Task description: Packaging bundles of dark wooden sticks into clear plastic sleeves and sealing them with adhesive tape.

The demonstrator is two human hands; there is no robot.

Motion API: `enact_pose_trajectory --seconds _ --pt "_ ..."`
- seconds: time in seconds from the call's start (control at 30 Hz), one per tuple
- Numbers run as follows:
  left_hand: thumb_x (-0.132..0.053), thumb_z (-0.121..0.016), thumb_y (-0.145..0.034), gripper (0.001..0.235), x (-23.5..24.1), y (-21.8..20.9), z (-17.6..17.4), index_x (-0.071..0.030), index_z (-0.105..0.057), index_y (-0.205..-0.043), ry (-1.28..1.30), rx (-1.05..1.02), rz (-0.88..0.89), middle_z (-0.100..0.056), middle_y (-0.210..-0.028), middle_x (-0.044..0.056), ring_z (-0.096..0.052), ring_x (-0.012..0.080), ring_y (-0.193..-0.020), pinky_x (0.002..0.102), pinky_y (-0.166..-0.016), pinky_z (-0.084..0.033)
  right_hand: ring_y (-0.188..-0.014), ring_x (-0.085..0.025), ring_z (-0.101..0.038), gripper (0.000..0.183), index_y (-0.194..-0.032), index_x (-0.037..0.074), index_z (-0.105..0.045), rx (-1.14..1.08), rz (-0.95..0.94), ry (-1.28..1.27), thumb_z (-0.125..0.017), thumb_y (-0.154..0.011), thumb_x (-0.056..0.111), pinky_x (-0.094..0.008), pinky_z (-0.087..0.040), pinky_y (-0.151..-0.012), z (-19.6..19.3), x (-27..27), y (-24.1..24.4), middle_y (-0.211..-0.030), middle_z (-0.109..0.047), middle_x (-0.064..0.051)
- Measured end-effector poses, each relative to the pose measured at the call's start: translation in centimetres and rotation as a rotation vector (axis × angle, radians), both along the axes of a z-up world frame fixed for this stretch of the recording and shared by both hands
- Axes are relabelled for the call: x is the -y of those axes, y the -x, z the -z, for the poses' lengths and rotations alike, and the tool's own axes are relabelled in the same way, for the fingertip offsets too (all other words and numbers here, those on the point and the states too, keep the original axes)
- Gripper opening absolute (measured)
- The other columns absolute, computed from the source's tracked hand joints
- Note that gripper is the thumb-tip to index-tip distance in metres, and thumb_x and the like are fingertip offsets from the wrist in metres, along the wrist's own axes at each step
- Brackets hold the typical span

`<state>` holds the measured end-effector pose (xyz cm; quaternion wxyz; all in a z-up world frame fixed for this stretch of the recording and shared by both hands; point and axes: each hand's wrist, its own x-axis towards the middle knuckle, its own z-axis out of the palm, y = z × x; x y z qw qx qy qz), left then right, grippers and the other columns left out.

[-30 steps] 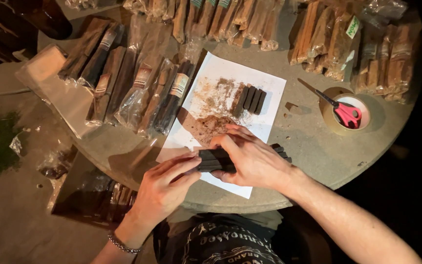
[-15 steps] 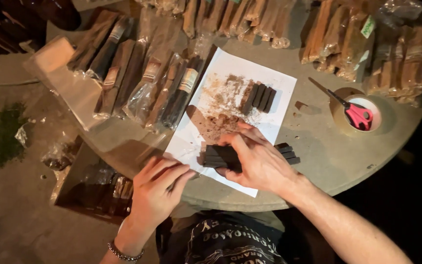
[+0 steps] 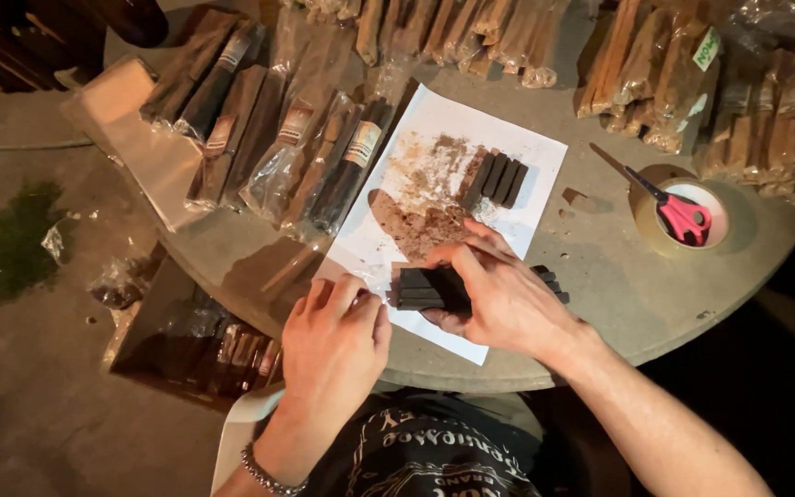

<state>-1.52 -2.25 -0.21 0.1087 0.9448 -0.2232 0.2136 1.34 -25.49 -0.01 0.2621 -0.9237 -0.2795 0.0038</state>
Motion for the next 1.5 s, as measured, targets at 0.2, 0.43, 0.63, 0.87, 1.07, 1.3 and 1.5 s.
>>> enact_pose_trajectory --seconds 0.2,0.43,0.63,0.87,1.07,1.3,1.5 --pt "-0.008 -0.072 -0.080 0.008 0.3 -0.7 1.4 -0.007 -0.069 -0.072 0.102 -0.007 -0.036 -0.060 -0.087 0.001 -0.064 0.0235 -0.080 0.035 -0.063 -0.057 -0.114 -0.037 -0.067 0.060 -0.122 0.009 -0.054 0.143 -0.057 -0.087 -0.086 -0.077 0.032 -0.053 -0.031 -0.124 0.8 0.0 -0.4 -0.107 -0.073 -0.015" --pt "-0.011 -0.073 -0.076 0.007 0.4 -0.4 0.1 -0.015 -0.071 -0.071 0.337 -0.093 -0.095 -0.064 -0.078 -0.004 -0.069 0.0194 -0.079 0.031 -0.065 -0.059 -0.111 -0.038 -0.070 0.058 -0.113 0.011 -0.059 0.171 -0.157 -0.161 -0.090 -0.069 0.034 -0.054 -0.033 -0.121 1.1 -0.2 -0.3 -0.098 -0.075 -0.017" --pt "-0.011 -0.073 -0.076 0.010 0.0 -0.6 0.3 -0.020 -0.069 -0.071 0.313 -0.066 0.003 -0.063 -0.078 -0.008 -0.067 0.0167 -0.080 0.028 -0.067 -0.058 -0.104 -0.038 -0.072 0.055 -0.111 0.007 -0.057 0.184 -0.197 -0.174 -0.088 -0.072 0.030 -0.054 -0.034 -0.120 0.2 -0.7 -0.5 -0.092 -0.075 -0.021" --pt "0.000 -0.070 -0.081 0.014 -0.4 -0.6 -1.2 -0.010 -0.064 -0.073 0.279 -0.118 0.166 -0.065 -0.090 -0.003 -0.059 0.0219 -0.084 0.032 -0.059 -0.053 -0.102 -0.038 -0.071 0.054 -0.119 0.001 -0.047 0.216 -0.221 -0.102 -0.083 -0.085 0.024 -0.055 -0.031 -0.125 -0.9 -1.1 -0.6 -0.106 -0.070 -0.021" --pt "-0.010 -0.073 -0.081 0.010 -0.6 -0.8 -1.2 -0.012 -0.067 -0.074 0.188 -0.182 0.116 -0.065 -0.094 -0.002 -0.062 0.0212 -0.087 0.036 -0.044 -0.052 -0.114 -0.044 -0.066 0.057 -0.124 -0.002 -0.047 0.127 -0.135 -0.053 -0.078 -0.091 0.033 -0.052 -0.032 -0.125 -0.8 -1.7 -0.4 -0.100 -0.071 -0.028" --pt "-0.018 -0.073 -0.084 0.014 0.0 -0.9 -0.2 -0.015 -0.065 -0.074 0.245 -0.254 -0.010 -0.065 -0.079 -0.002 -0.063 0.0208 -0.075 0.039 -0.047 -0.050 -0.114 -0.044 -0.064 0.061 -0.129 -0.001 -0.045 0.127 -0.060 -0.078 -0.078 -0.090 0.033 -0.055 -0.034 -0.118 0.2 -2.6 -0.2 -0.115 -0.072 -0.018" --pt "-0.020 -0.074 -0.090 0.008 -0.3 -1.3 -0.9 -0.014 -0.074 -0.085 0.322 -0.281 0.077 -0.071 -0.079 0.001 -0.066 0.0179 -0.072 0.036 -0.065 -0.054 -0.117 -0.043 -0.065 0.060 -0.129 -0.003 -0.047 0.151 -0.058 -0.120 -0.078 -0.089 0.030 -0.054 -0.031 -0.122 0.4 -3.0 0.0 -0.117 -0.073 -0.018"
